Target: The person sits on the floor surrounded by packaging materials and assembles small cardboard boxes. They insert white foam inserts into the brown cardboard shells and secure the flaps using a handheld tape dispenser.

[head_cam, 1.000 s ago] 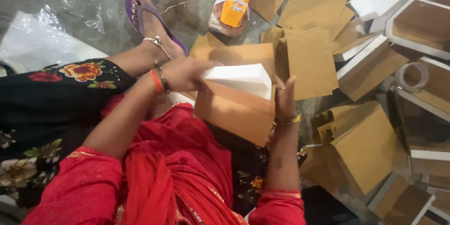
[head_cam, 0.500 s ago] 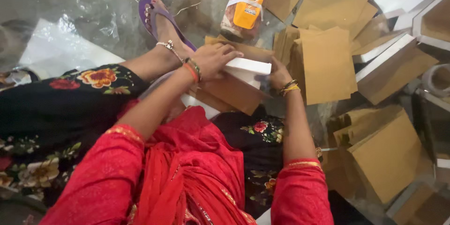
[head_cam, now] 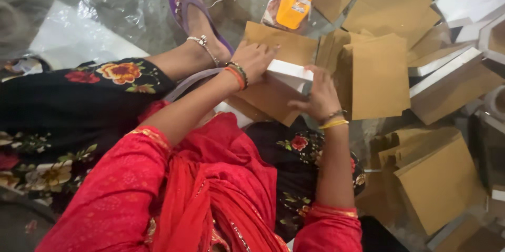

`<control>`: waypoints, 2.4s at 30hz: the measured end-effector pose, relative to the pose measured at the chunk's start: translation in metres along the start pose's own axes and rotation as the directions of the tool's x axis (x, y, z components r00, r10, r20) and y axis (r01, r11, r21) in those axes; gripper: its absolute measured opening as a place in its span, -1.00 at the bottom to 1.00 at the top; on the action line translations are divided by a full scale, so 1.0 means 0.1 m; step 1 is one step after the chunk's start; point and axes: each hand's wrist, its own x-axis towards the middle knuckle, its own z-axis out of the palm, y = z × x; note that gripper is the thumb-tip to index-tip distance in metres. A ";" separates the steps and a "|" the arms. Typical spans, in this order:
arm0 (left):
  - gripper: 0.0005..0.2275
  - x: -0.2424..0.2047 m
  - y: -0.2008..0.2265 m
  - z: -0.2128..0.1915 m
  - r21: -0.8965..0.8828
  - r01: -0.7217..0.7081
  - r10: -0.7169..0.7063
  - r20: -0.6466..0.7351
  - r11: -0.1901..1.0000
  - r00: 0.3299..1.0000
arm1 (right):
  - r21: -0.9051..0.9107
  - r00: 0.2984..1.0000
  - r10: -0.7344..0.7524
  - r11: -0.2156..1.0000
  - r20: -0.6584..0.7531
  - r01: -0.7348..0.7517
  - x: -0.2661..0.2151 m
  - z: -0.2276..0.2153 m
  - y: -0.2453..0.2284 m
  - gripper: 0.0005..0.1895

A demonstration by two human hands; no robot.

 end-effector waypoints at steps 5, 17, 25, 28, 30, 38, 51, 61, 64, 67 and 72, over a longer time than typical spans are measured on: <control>-0.24 0.01 0.02 -0.20 -0.105 -0.040 0.046 0.055 0.994 0.997 | -0.424 0.966 -0.184 0.901 -0.179 0.093 0.20 0.17 -0.22 -0.11; -0.37 -0.09 -0.01 -0.38 -0.468 0.091 -0.034 0.129 0.879 0.991 | -0.437 0.790 -0.401 0.879 -0.463 0.190 0.16 0.57 -0.19 -0.77; -0.45 -0.07 -0.07 -0.26 -0.512 0.104 -0.081 0.067 0.853 0.994 | -0.474 0.698 -0.581 0.795 -0.418 0.378 0.13 0.47 -0.31 -0.81; -0.47 0.00 -0.13 -0.21 -0.524 0.198 -0.104 0.204 0.829 0.973 | -0.462 0.718 -0.572 0.800 -0.397 0.382 0.09 0.42 -0.31 -0.85; -0.50 0.04 -0.14 -0.19 -0.499 0.144 -0.047 0.200 0.854 0.979 | -0.451 0.738 -0.553 0.811 -0.386 0.372 0.13 0.37 -0.27 -0.90; -0.55 0.13 -0.17 -0.05 -0.552 0.061 0.053 0.188 0.831 0.981 | -0.386 0.765 -0.530 0.834 -0.365 0.393 0.07 0.24 -0.46 -0.96; -0.60 0.30 -0.21 0.18 -0.312 0.145 -0.264 -0.382 0.939 0.886 | -0.489 0.894 -0.250 0.871 -0.371 0.041 0.38 0.66 -0.32 -0.59; -0.32 0.12 -0.26 -0.18 -0.337 0.070 0.024 0.265 0.939 0.964 | -0.604 0.801 -0.364 0.797 -0.475 0.004 0.40 0.59 -0.40 -0.40; -0.61 -0.17 0.03 -0.02 -0.276 0.123 -0.097 0.106 0.953 0.990 | -0.527 0.841 -0.334 0.847 -0.424 0.071 0.40 0.55 -0.34 -0.41; -0.72 -0.22 0.10 -0.06 -0.142 0.214 -0.195 0.138 0.966 0.971 | -0.413 0.916 -0.242 0.906 -0.319 0.095 0.38 0.48 -0.24 -0.53; -0.73 -0.10 -0.29 -0.25 0.082 0.059 -0.058 -0.016 0.995 0.998 | -0.232 0.877 -0.252 0.958 -0.409 0.167 0.29 0.32 0.17 -0.61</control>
